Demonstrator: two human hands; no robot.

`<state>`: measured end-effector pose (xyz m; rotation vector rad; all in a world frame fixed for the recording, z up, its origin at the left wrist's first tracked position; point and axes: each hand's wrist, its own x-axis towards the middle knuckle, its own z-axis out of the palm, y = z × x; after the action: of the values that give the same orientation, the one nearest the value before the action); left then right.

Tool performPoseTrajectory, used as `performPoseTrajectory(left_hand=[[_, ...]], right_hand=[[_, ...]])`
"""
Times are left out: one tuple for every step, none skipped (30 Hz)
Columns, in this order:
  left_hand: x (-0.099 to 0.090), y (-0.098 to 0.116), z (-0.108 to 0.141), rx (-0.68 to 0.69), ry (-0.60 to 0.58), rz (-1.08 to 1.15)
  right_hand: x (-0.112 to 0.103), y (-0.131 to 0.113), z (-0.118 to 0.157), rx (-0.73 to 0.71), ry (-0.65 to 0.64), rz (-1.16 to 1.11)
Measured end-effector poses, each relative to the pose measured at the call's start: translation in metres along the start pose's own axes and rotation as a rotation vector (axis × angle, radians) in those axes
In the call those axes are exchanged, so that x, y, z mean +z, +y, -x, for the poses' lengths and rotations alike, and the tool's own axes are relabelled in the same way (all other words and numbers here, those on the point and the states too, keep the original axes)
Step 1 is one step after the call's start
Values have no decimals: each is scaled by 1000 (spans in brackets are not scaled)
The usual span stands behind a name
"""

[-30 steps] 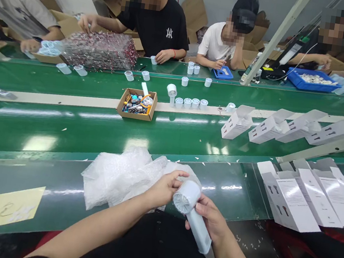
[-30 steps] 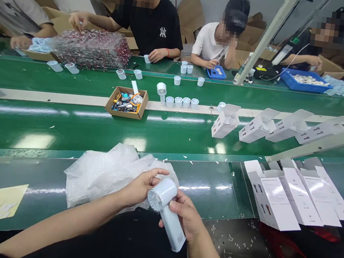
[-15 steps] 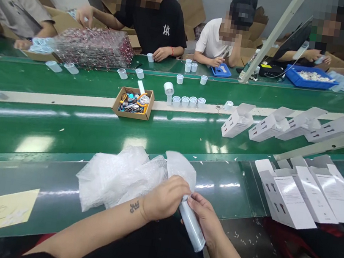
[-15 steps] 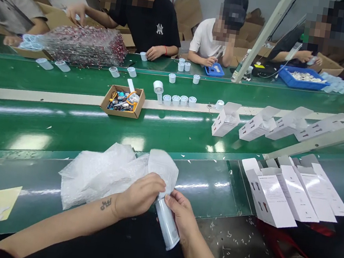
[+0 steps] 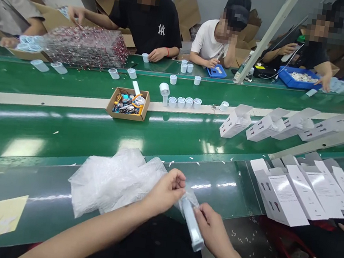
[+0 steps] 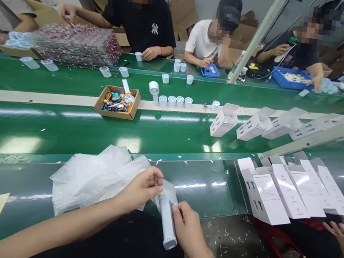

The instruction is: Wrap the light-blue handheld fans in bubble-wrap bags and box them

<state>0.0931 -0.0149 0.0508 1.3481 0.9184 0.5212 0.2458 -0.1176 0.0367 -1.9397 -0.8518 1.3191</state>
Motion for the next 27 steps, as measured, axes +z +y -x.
performPoseTrajectory(left_hand=[[-2,8,1,-53,3,84],[-4,17,4,-69,-31,132],[-7,26,8,-51,-81,143],[-10,36,12,-4,-131,126],[-14,45,15,67,-174,97],[-18,52,17,146,-209,57],[-22,57,17,225,-235,4],[-26,60,14,291,-256,-68],[-28,61,9,335,-277,-157],[-29,59,3,359,-288,-256],[-28,55,-5,367,-299,-356],[-25,50,-13,361,-319,-438],[-22,44,-21,346,-342,-484],[-19,38,-27,327,-356,-494],[-17,32,-32,309,-346,-479],[-15,27,-35,292,-310,-455],[-15,23,-36,274,-248,-431],[-17,20,-37,258,-163,-408],[-19,18,-37,235,-80,-387],[-22,16,-37,199,-18,-360],[-26,15,-36,151,23,-317],[-29,14,-36,94,48,-259],[-31,13,-37,32,61,-186],[-33,13,-37,-29,67,-106],[-35,14,-38,-85,77,-23],[-37,14,-39,-131,93,61],[-39,16,-40,-166,119,141]], right_hand=[[-12,-4,6,-50,-46,92],[-23,-9,11,-73,-85,122],[-34,-15,16,-76,-120,105],[-43,-21,19,-71,-143,57],[-50,-26,20,-66,-154,-12],[-55,-31,21,-66,-152,-101],[-57,-36,20,-70,-140,-199],[-56,-40,19,-82,-133,-287],[-53,-45,17,-111,-146,-341],[-49,-50,15,-160,-184,-349],[-44,-55,12,-224,-238,-303],[-42,-60,9,-288,-295,-221],[-42,-65,4,-339,-365,-126],[-47,-69,-1,-372,-433,-44],[-57,-71,-8,-391,-460,21],[-72,-71,-17,-398,-404,80],[-93,-69,-29,-396,-319,131],[-117,-64,-42,-402,-99,186],[-143,-57,-56,-379,221,259],[-169,-48,-71,-354,374,286],[-192,-38,-86,-337,455,293],[-211,-28,-100,-318,517,300],[-225,-19,-111,-308,551,303],[-235,-12,-119,-304,573,306],[-241,-6,-125,-306,592,312],[-243,-2,-128,-315,607,324],[-241,-1,-127,-329,619,340]])
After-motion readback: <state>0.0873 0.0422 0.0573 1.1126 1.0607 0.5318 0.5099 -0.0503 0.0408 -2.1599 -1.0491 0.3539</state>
